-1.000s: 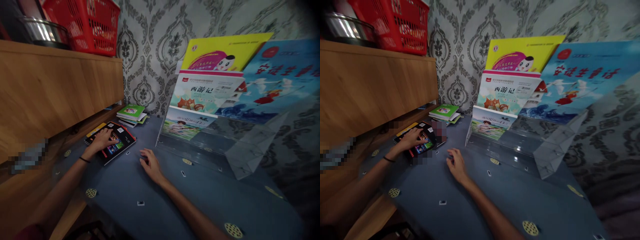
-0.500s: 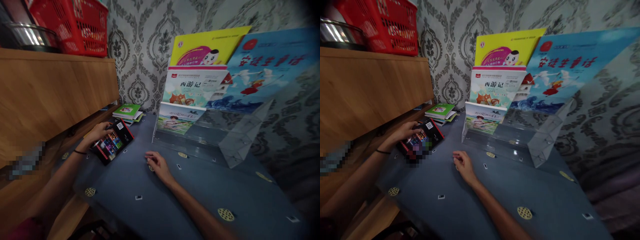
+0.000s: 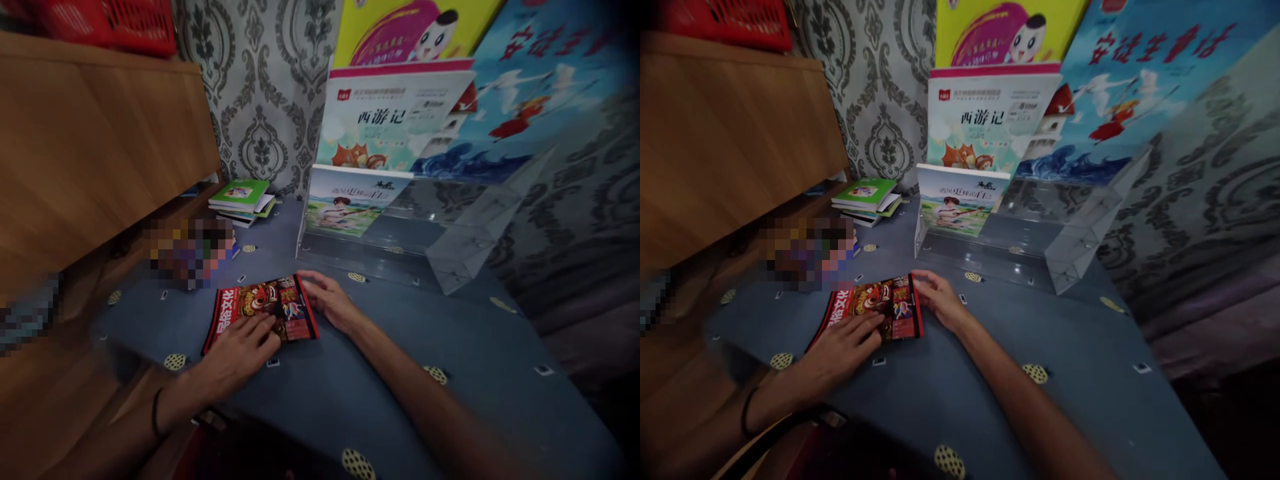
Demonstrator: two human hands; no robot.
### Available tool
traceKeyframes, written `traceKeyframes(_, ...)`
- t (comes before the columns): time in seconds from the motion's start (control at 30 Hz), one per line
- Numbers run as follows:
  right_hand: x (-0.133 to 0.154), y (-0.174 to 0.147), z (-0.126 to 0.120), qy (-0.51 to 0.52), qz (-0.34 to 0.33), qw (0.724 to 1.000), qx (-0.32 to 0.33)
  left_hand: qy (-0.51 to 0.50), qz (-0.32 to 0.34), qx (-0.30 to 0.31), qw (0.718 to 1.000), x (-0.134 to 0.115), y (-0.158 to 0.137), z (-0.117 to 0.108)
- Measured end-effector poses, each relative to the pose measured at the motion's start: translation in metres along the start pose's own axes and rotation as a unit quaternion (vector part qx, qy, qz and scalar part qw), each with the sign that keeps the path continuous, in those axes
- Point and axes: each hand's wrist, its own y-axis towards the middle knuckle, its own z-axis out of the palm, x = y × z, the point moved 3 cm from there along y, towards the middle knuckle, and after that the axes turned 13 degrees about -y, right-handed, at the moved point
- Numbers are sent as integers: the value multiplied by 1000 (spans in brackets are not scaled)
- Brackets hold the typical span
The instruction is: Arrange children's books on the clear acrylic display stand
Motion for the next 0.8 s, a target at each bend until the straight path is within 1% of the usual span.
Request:
traceKeyframes(0.07,-2,-1,0,-38,-18,999,-9,-10,17,21,1000,0,-6,6)
traceKeyframes(0.1,-2,-1,-1,-52,-28,998,-14,-13,31,22,999,2,-6,7)
traceKeyframes(0.2,0,-9,-7,-89,-49,994,-32,-12,72,-11,997,13,-6,6)
traceKeyframes(0.27,2,-19,-15,-117,-47,991,-34,-13,86,-34,996,23,-6,7)
traceKeyframes(0.37,2,-40,-21,-172,-16,985,-15,-23,77,-47,996,38,-11,12)
traceKeyframes(0.5,0,-65,-16,-251,17,968,-3,-43,6,-15,999,52,-21,17)
traceKeyframes(0.6,2,-73,-10,-315,32,949,5,-58,-59,2,997,59,-29,17)
traceKeyframes(0.67,8,-72,-7,-370,9,929,-13,-74,-96,6,993,61,-34,17)
traceKeyframes(0.77,19,-65,5,-451,-71,887,-64,-85,-151,-1,985,64,-42,18)
traceKeyframes(0.8,22,-61,13,-470,-99,875,-68,-84,-169,-8,982,65,-43,19)
